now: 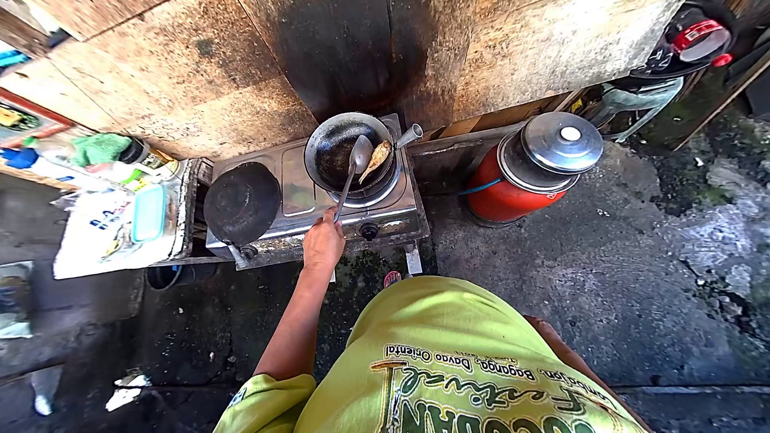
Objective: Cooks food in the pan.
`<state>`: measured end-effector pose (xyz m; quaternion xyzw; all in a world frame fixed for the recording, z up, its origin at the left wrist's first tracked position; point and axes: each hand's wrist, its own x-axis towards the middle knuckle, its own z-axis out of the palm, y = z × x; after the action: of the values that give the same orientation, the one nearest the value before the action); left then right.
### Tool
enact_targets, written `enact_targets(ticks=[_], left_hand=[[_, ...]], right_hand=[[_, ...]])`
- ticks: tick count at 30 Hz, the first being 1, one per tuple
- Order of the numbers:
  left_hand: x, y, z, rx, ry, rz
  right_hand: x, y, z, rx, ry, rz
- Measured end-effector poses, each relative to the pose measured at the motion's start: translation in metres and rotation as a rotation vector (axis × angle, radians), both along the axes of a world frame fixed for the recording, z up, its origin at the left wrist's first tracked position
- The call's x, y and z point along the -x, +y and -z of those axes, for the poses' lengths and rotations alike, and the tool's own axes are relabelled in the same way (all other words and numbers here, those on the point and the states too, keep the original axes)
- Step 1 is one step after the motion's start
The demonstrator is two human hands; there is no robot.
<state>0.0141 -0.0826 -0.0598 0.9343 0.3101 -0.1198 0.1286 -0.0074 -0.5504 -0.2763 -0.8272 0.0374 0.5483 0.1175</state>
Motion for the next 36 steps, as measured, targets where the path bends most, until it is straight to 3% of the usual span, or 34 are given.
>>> enact_targets(ticks=[6, 12, 15, 23, 29, 36], left_hand=[[0.001, 0.004, 0.000, 0.078, -0.017, -0.041], [0.001, 0.036, 0.014, 0.509, -0.179, -0.295], [0.000, 0.052, 0.005, 0.742, -0.218, -0.428], [0.010, 0.095, -0.010, 0.914, -0.154, -0.444], [0.011, 0.075, 0.007, 0.906, -0.260, -0.460], [0.002, 0.050, 0.038, 0.542, -0.286, -0.285]], right_hand=[[0.000, 0.000, 0.003, 0.003, -0.009, -0.006], [0.001, 0.001, 0.004, 0.009, 0.000, 0.006], [0.002, 0.000, 0.006, 0.015, -0.001, -0.010], [0.002, -0.004, 0.006, 0.012, 0.005, -0.008], [0.001, -0.002, 0.002, 0.016, -0.012, -0.011], [-0.002, -0.003, -0.001, 0.021, -0.011, -0.005]])
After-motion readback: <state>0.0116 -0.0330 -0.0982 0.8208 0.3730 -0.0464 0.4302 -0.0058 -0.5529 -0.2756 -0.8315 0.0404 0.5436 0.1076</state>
